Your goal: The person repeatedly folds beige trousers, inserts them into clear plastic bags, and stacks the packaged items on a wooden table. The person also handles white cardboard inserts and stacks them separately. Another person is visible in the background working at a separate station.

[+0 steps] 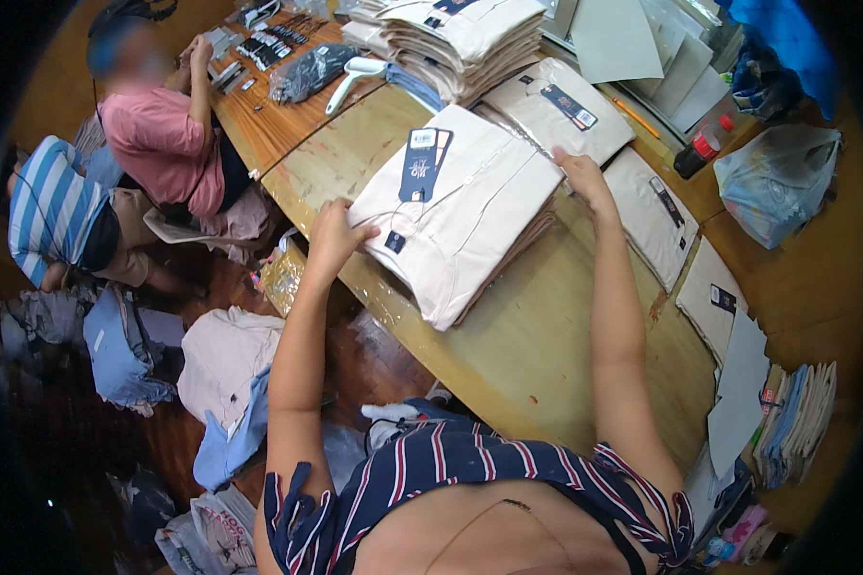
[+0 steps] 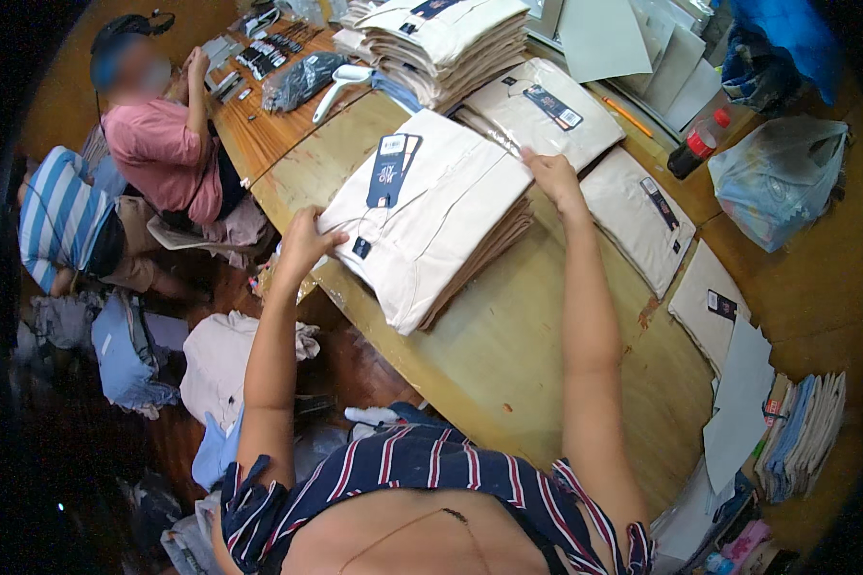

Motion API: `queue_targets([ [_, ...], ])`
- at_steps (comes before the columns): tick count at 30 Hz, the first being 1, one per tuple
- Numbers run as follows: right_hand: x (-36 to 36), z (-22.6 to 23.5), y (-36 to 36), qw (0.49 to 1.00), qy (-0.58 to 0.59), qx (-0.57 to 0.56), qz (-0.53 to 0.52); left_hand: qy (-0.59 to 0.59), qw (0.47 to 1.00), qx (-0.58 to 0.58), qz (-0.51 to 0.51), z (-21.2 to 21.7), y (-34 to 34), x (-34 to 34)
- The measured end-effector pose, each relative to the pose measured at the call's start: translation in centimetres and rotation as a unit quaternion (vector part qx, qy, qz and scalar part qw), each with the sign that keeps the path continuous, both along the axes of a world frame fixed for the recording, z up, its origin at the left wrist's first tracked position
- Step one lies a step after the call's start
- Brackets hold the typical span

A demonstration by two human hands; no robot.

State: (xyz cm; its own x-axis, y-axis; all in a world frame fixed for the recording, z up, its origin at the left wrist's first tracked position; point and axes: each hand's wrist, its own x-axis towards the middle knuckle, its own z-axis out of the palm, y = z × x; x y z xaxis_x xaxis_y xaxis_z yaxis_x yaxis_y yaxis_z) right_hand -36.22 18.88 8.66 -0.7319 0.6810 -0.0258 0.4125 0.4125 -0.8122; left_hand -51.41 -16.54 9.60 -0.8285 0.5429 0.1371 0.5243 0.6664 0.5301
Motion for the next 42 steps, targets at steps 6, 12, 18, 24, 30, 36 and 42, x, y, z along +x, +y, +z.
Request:
queue_targets([
  [6, 2.1, 3.4, -5.2, 0.846, 0.265, -0.455, 0.086, -0.054, 0.997, -0.054, -0.018, -0.5, 0.9, -1.1],
  [12, 3.4, -0.2, -13.8, 0.733, 0.351, -0.579, 0.069, -0.096, 0.991, -0.082, -0.033, -0.8, 1.0, -2.2],
  [18, 3.7, -0.2, -23.3, 0.827, 0.318, -0.463, -0.043, -0.099, 0.986, -0.015, -0.136, -2.6, -0.5, -6.3],
  [24, 9.5, 2.4, -19.6, 0.852, 0.439, -0.276, 0.071, -0.109, 0.949, 0.134, -0.265, 5.4, 1.3, 4.3],
  [30, 26.1, 1.4, -17.5, 0.888, 0.377, -0.263, -0.014, -0.054, 0.926, 0.226, -0.298, 0.5, 5.0, 19.7],
  [36, 38.8, -4.9, -19.4, 0.936, 0.027, -0.090, -0.339, -0.034, 0.904, 0.030, -0.424, -8.8, 5.5, 26.3],
  [42, 60.0, -5.4, -23.6, 0.552, -0.412, 0.270, -0.673, 0.178, 0.923, -0.047, -0.338, -4.1, 6.3, 28.8],
])
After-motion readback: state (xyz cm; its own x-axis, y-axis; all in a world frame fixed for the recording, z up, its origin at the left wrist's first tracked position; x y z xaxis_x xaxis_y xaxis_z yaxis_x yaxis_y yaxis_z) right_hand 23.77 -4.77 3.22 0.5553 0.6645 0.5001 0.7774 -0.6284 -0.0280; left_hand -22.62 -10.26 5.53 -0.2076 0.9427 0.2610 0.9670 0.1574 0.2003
